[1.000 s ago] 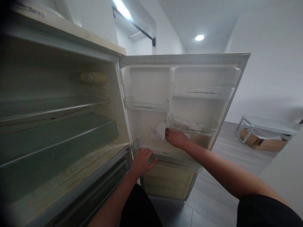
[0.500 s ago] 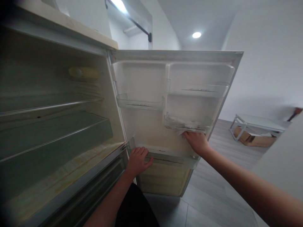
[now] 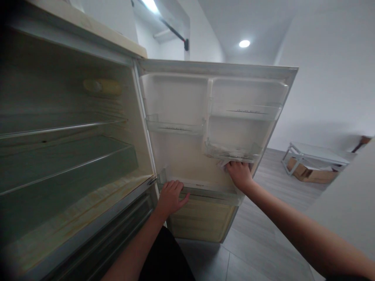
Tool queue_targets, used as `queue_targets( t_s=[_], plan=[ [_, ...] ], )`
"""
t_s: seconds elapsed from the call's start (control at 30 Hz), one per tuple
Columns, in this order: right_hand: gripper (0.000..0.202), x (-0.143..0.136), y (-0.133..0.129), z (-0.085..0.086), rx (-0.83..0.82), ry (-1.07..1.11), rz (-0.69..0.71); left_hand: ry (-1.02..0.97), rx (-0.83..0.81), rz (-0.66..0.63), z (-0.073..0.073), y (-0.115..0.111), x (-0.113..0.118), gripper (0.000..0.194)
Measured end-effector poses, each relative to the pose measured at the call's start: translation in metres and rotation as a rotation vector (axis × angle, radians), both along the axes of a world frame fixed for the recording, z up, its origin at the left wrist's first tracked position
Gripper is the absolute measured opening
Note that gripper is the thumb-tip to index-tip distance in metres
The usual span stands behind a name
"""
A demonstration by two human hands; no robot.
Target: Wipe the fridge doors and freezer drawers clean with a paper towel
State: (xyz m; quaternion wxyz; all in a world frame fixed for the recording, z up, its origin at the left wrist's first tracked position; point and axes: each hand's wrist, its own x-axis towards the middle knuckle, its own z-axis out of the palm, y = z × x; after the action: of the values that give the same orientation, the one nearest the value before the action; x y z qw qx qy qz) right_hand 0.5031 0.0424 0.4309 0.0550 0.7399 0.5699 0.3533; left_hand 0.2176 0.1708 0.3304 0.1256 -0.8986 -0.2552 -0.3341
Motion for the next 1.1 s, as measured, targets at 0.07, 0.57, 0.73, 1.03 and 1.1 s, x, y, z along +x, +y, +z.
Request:
queue_targets(
  t_s=[0.07,0.57,0.73,1.03,1.1],
  plan=[
    [0.042,-0.002,0.003,0.000,-0.018,-0.006,0.000,-0.005,0.003,-0.001,-0.001,0.000,0.001,0.024],
    [0.033,-0.043,0.070,-0.012,-0.267,0.000,0.436,-0.002,-0.018,0.000,0.000,-0.001,0.002,0.024],
    [0.043,-0.093,0.120,-0.009,-0.280,0.032,0.647,0.019,-0.039,0.000,0.001,-0.002,0.002,0.026],
    [0.038,-0.161,0.179,-0.018,-0.320,0.230,0.763,0.035,-0.052,0.006,-0.001,-0.002,-0.008,0.032],
    [0.039,-0.161,0.179,-0.020,-0.356,0.281,0.761,0.043,-0.066,-0.006,0.000,-0.002,-0.011,0.031]
  ],
)
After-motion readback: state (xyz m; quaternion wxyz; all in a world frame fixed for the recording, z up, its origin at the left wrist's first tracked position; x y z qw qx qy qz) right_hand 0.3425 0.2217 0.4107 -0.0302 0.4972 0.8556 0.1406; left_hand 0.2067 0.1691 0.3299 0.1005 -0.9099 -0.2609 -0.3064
